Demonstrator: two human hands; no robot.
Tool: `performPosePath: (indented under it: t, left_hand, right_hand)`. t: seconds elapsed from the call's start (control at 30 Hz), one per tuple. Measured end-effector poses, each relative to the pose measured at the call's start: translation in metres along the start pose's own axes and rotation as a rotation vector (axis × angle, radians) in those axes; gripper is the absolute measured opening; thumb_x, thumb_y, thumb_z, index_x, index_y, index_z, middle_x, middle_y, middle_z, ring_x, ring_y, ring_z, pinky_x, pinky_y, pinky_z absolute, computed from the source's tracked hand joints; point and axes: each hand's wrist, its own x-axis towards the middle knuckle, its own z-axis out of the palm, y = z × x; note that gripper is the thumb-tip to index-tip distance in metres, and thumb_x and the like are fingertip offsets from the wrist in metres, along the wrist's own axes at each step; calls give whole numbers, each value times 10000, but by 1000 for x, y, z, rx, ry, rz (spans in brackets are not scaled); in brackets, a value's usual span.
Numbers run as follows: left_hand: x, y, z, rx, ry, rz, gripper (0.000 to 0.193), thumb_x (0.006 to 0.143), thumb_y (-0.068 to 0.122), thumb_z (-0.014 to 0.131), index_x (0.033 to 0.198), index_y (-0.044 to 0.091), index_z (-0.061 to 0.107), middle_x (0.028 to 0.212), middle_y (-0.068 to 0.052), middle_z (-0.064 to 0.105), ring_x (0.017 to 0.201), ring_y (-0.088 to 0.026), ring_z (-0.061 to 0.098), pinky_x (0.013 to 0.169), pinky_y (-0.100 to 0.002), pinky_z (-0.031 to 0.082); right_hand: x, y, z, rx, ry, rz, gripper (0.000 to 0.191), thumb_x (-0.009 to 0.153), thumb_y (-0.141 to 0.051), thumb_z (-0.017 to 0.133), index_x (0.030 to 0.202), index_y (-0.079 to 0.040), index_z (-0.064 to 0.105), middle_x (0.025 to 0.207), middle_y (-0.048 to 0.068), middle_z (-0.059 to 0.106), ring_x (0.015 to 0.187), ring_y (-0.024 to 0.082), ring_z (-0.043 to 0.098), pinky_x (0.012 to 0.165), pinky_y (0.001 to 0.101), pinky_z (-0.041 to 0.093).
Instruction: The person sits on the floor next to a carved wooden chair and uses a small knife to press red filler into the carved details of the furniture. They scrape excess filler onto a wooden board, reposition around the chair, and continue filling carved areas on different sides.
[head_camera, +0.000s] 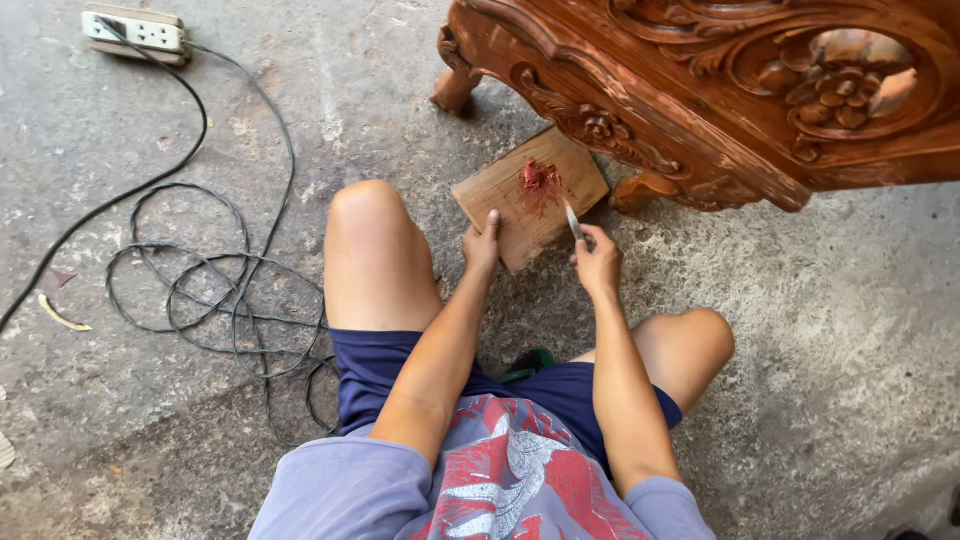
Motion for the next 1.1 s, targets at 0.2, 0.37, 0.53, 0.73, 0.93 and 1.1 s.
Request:
performPosePath:
  t: [0.2, 0.37, 0.53, 0.73, 0.93, 1.1]
  left_hand:
    - [1, -20, 5, -247, -61, -45, 528, 909, 436, 730, 1179, -16, 686, 1108, -115, 755, 970, -195, 700, 852, -365, 570]
    - [7, -25, 8, -121, -17, -47, 503, 921, 420, 739, 1144, -30, 700, 1082, -136, 766, 955, -200, 710, 841, -363, 568]
    - [3, -22, 11, -177, -20, -73, 494, 920, 391, 735, 1138, -52, 700, 1075, -169, 771, 930, -224, 717, 830, -384, 580]
    - [-12, -10, 26, -71, -72, 85, 465, 949, 421, 695, 1138, -4, 701, 1076, -128, 752, 947, -187, 691, 842, -354, 554]
    - [-19, -6, 34, -226, -266, -170, 544, 940, 432, 717, 1230, -22, 642, 1024, -112, 697, 834, -238, 648, 654, -380, 525]
    - [-32, -6, 45, -97, -283, -240, 579, 916, 405, 705, 1304, -5, 576, 1200, -159, 679, 1001, -305, 695, 769, -456, 594]
  right_hand:
    - [30, 19, 23, -222, 150, -336, 228, 921, -42, 671, 1130, -43, 761, 1039, 197, 715, 961, 369, 697, 840, 439, 556]
    - [25, 41, 40, -259, 68, -357, 280, 884, -78, 693, 1157, -57, 750, 1077, 217, 703, 1022, 388, 671, 904, 452, 533]
    - [25, 41, 22, -410, -78, -258, 304, 933, -95, 684, 1231, -87, 740, 1043, 252, 690, 955, 413, 674, 856, 485, 550]
    - [32, 51, -61, -780, -262, -17, 309, 913, -141, 670, 1210, -122, 754, 1150, 211, 713, 1054, 403, 688, 905, 499, 562]
    - [20, 88, -101, -320, -68, 13, 450, 965, -360, 647, 1334, -104, 612, 1168, 207, 710, 1054, 386, 691, 914, 482, 549]
    - [15, 96, -111, -109, -108, 60, 437, 960, -393, 637, 1321, -146, 637, 909, 119, 729, 802, 252, 692, 707, 427, 534]
